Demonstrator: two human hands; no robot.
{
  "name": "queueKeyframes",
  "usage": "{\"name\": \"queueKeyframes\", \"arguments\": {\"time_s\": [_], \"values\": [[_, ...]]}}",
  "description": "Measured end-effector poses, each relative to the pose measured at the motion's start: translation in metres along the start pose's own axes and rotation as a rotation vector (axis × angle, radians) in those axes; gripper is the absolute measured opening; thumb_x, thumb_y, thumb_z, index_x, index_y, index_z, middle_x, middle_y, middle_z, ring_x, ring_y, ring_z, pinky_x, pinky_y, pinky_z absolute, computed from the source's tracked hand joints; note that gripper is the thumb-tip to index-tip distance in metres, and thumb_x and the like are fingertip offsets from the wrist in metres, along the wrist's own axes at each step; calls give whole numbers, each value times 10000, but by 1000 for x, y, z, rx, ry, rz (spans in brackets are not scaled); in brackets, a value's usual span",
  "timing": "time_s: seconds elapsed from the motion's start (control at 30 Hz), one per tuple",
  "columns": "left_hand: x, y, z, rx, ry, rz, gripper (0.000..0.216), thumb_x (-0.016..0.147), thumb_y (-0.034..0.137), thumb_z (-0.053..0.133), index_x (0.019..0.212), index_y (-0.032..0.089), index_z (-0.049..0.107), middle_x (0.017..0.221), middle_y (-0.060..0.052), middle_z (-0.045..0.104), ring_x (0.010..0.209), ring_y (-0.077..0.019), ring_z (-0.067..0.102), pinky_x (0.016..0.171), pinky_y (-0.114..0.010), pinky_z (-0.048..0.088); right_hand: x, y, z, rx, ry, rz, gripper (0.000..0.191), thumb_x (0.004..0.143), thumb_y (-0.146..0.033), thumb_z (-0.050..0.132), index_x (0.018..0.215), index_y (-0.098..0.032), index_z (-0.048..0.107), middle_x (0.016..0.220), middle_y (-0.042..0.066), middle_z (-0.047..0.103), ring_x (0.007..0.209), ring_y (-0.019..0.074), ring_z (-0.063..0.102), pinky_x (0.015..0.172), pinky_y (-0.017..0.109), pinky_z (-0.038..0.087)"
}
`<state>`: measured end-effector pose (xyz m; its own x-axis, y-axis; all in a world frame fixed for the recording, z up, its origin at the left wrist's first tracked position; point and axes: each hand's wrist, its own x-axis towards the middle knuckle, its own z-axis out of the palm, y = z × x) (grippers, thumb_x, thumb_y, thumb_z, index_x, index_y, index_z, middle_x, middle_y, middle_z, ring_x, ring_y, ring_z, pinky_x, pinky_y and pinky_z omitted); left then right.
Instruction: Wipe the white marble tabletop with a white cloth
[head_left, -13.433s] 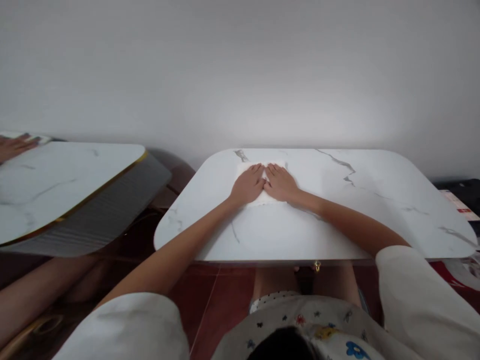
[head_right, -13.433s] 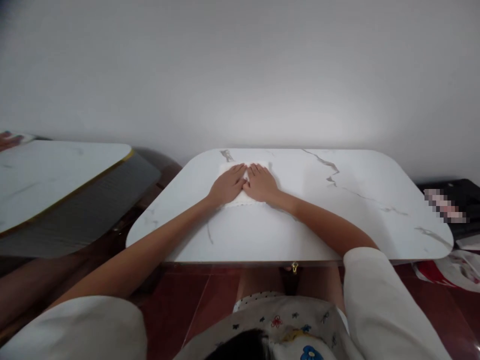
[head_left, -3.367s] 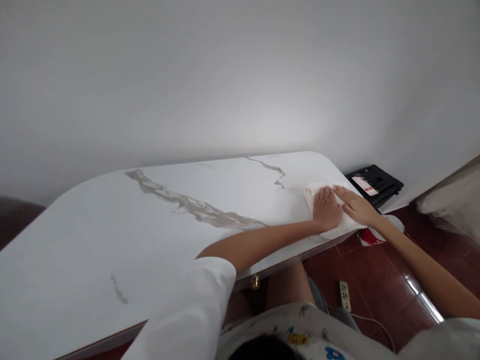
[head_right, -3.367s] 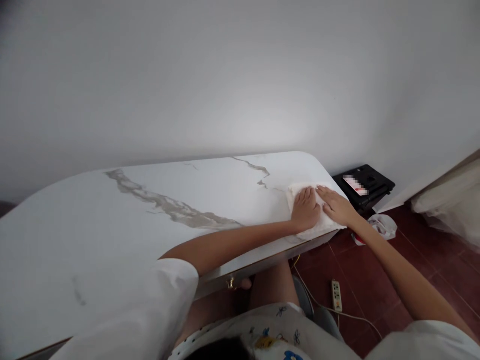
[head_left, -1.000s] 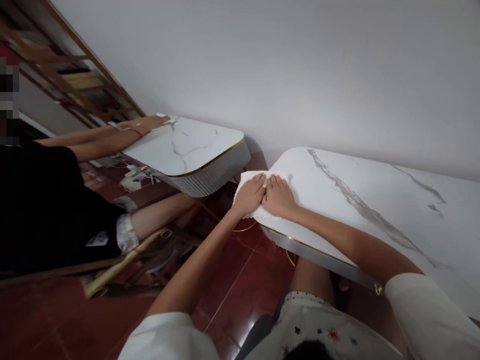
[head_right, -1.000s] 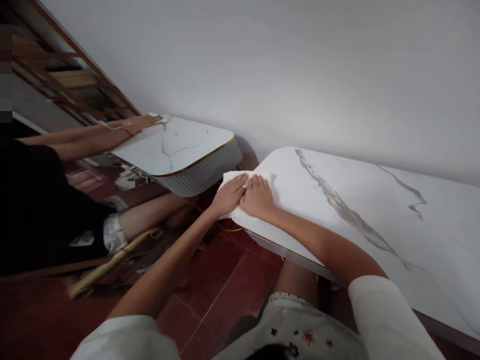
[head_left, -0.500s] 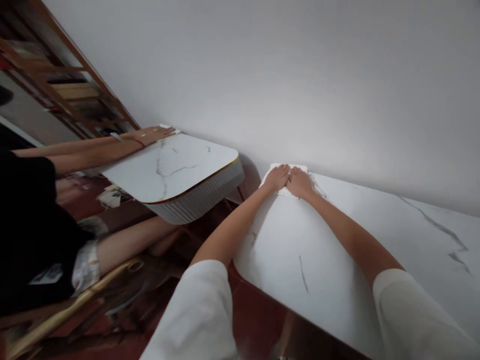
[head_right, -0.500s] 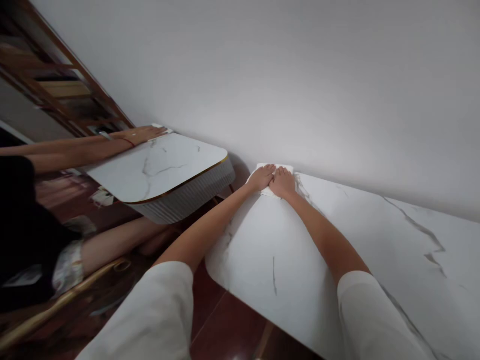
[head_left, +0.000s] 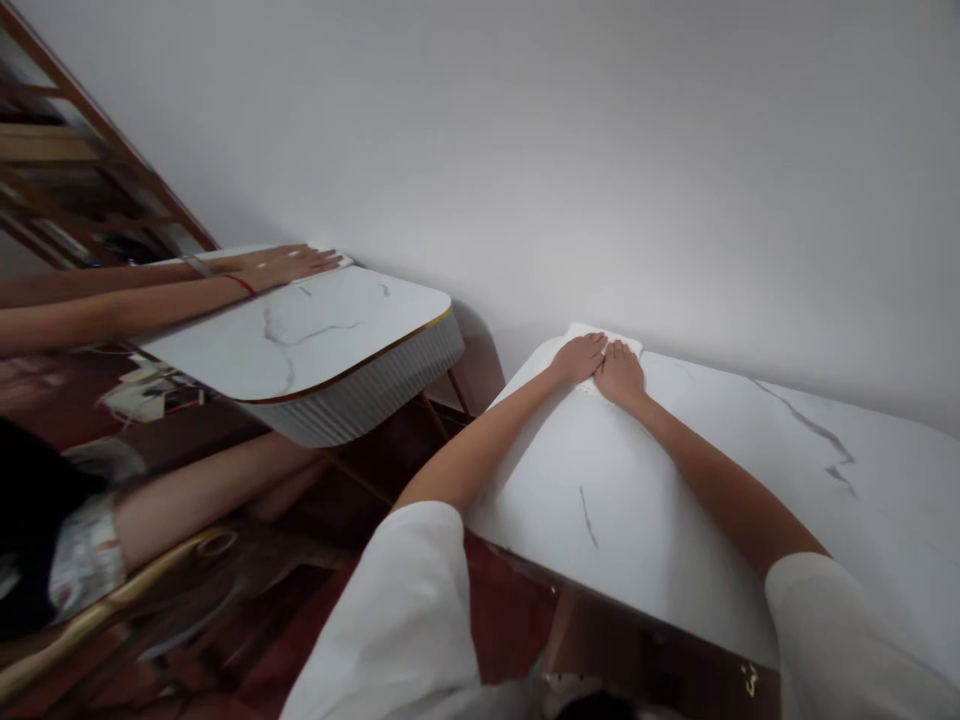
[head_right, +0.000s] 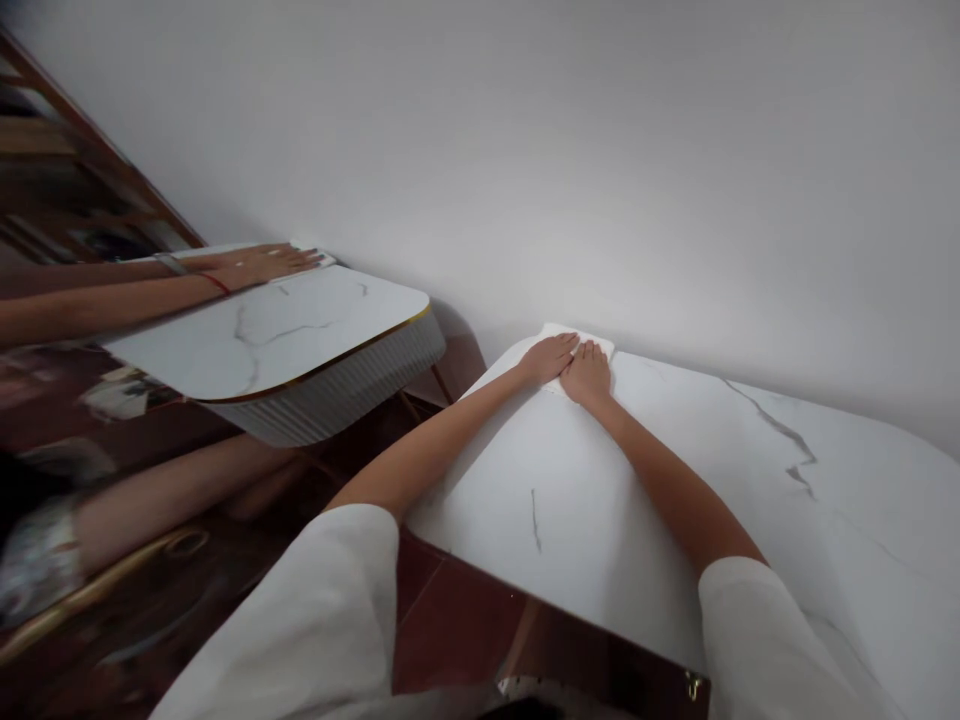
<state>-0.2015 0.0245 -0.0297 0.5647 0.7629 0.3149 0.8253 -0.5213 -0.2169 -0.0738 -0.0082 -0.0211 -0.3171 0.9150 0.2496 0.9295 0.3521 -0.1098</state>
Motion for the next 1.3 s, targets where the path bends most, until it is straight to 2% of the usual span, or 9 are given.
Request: {"name": "queueKeyframes", "arguments": {"time_s": [0.2, 0.37, 0.5, 0.6, 0.77, 0.9, 1.07, 1.17, 1.3], "values": [[-82, 20, -26, -40, -8, -9, 439, 926, 195, 279, 1294, 21, 444, 1405, -186, 404, 1345, -230, 323, 1099, -392, 272, -65, -47, -13, 19, -30, -64, 576, 900, -238, 269, 1384, 74, 291, 1458, 240, 297, 1358, 322, 248, 1084, 437, 197], [-154, 58, -64, -84, -45, -168, 489, 924, 209, 239, 1342, -1, 382, 1434, -183, 362, 1360, -230, 292, 1107, -395, 258, -126, -79, -29, 79, -52, -186, 606, 880, -244, 292, 1379, 100, 275, 1461, 253, 279, 1371, 312, 218, 1104, 431, 158], [-192, 101, -92, -111, -84, -335, 516, 910, 225, 255, 1367, 11, 359, 1443, -167, 357, 1354, -231, 304, 1105, -379, 265, -171, -84, -40, 109, -66, -287, 609, 869, -244, 289, 1383, 84, 284, 1464, 233, 289, 1374, 303, 216, 1110, 423, 161], [-201, 134, -103, -115, -82, -425, 527, 901, 234, 254, 1383, 42, 348, 1449, -152, 354, 1347, -224, 320, 1097, -379, 282, -196, -72, -47, 129, -81, -335, 609, 868, -249, 276, 1391, 64, 287, 1474, 212, 283, 1379, 292, 211, 1116, 419, 167], [-178, 172, -100, -124, -74, -424, 522, 901, 266, 264, 1380, 85, 363, 1447, -134, 365, 1344, -239, 325, 1080, -399, 303, -211, -30, -54, 98, -88, -356, 598, 873, -256, 257, 1393, 35, 311, 1477, 183, 296, 1375, 277, 232, 1118, 403, 183], [-133, 176, -87, -133, -65, -351, 507, 902, 240, 274, 1350, 31, 388, 1424, -173, 388, 1339, -248, 332, 1081, -391, 295, -192, 9, -51, 35, -71, -333, 585, 881, -241, 239, 1384, 49, 318, 1466, 198, 311, 1365, 286, 254, 1110, 410, 196], [-71, 144, -60, -142, 12, -265, 443, 905, 202, 280, 1275, 40, 461, 1357, -168, 477, 1303, -228, 393, 1076, -384, 311, -133, 40, -37, -2, -66, -310, 579, 893, -229, 232, 1392, 56, 291, 1467, 207, 302, 1360, 287, 258, 1102, 410, 196], [-41, 111, -42, -155, 45, -252, 405, 905, 170, 283, 1223, 65, 511, 1307, -144, 531, 1271, -206, 433, 1073, -356, 325, -90, 45, -30, 11, -73, -259, 575, 903, -248, 234, 1399, 37, 294, 1472, 191, 304, 1361, 274, 257, 1102, 388, 191], [-7, 66, -20, -162, 35, -273, 407, 892, 147, 299, 1227, 76, 519, 1324, -126, 522, 1265, -190, 438, 1072, -327, 328, -35, 44, -18, 29, -51, -223, 574, 901, -258, 260, 1396, 29, 307, 1467, 182, 320, 1359, 265, 257, 1101, 375, 177]]}}
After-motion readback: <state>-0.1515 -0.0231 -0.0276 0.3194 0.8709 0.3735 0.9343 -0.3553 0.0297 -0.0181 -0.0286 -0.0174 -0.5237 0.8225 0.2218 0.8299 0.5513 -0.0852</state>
